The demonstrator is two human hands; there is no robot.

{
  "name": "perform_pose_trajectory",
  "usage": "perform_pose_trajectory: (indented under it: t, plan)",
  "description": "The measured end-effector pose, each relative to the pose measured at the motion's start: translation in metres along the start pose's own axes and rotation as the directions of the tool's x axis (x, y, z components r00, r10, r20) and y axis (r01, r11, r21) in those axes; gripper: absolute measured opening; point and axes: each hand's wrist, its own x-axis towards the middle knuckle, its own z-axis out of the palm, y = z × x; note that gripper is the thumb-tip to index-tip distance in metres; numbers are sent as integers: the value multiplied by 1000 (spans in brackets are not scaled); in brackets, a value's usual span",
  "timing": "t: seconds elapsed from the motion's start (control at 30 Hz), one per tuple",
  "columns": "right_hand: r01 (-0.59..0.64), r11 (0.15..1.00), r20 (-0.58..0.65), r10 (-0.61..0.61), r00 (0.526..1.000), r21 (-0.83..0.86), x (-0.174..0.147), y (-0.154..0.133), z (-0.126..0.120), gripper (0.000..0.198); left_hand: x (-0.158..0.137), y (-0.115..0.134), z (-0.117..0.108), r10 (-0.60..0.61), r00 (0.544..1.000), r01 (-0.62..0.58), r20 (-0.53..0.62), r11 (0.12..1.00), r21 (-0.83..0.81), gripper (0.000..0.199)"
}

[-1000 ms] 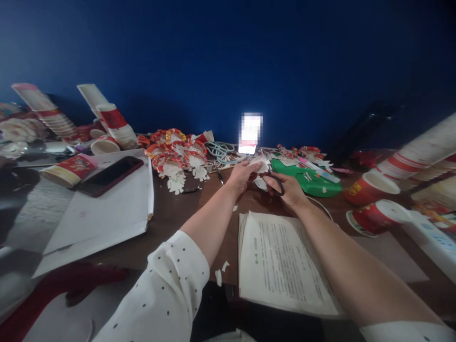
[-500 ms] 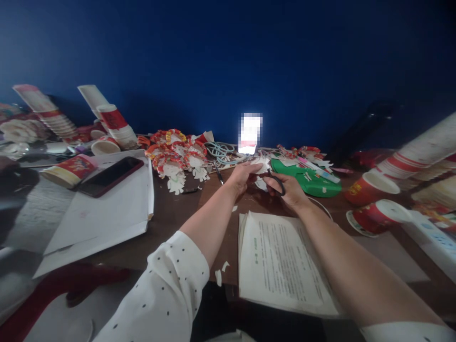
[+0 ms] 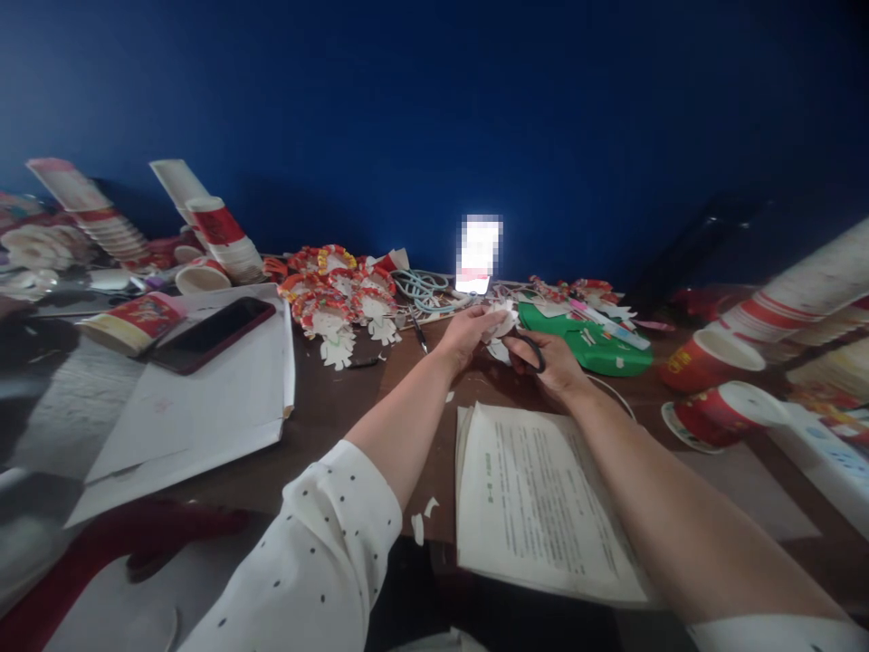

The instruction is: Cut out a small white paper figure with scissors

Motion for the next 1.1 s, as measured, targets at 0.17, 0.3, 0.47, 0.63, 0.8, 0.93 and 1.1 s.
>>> perform_pose_trajectory:
  t: [0.17, 0.3, 0.47, 0.63, 0.8, 0.93, 1.1]
  plan:
    - [4, 1000, 4, -4, 1000, -9, -3, -6, 2, 49, 5, -4, -3, 70, 993, -68, -91, 997, 23, 31]
    - [25, 999, 5, -25, 1000, -30, -5, -9, 3, 49, 7, -5, -3, 70, 994, -68, -81, 997, 34, 33]
    - [18, 1000, 1, -18, 1000, 17, -3, -6, 2, 46, 6, -4, -1, 68, 995, -67, -68, 997, 28, 36]
    - [28, 998, 2, -28, 1000, 49, -1, 3, 1, 40, 4, -4, 0, 83, 996, -81, -25, 995, 54, 36]
    - [13, 999, -6, -13, 1000, 32, -2, 1, 2, 38, 4, -3, -2, 57, 998, -56, -27, 997, 55, 34]
    - [5, 1000, 12, -5, 1000, 25, -4, -6, 4, 41, 5, -2, -2, 84, 993, -78, -88, 995, 68, 28]
    - [11, 997, 35, -14, 999, 78, -3, -2, 5, 42, 6, -1, -1, 116, 986, -110, -119, 992, 60, 31]
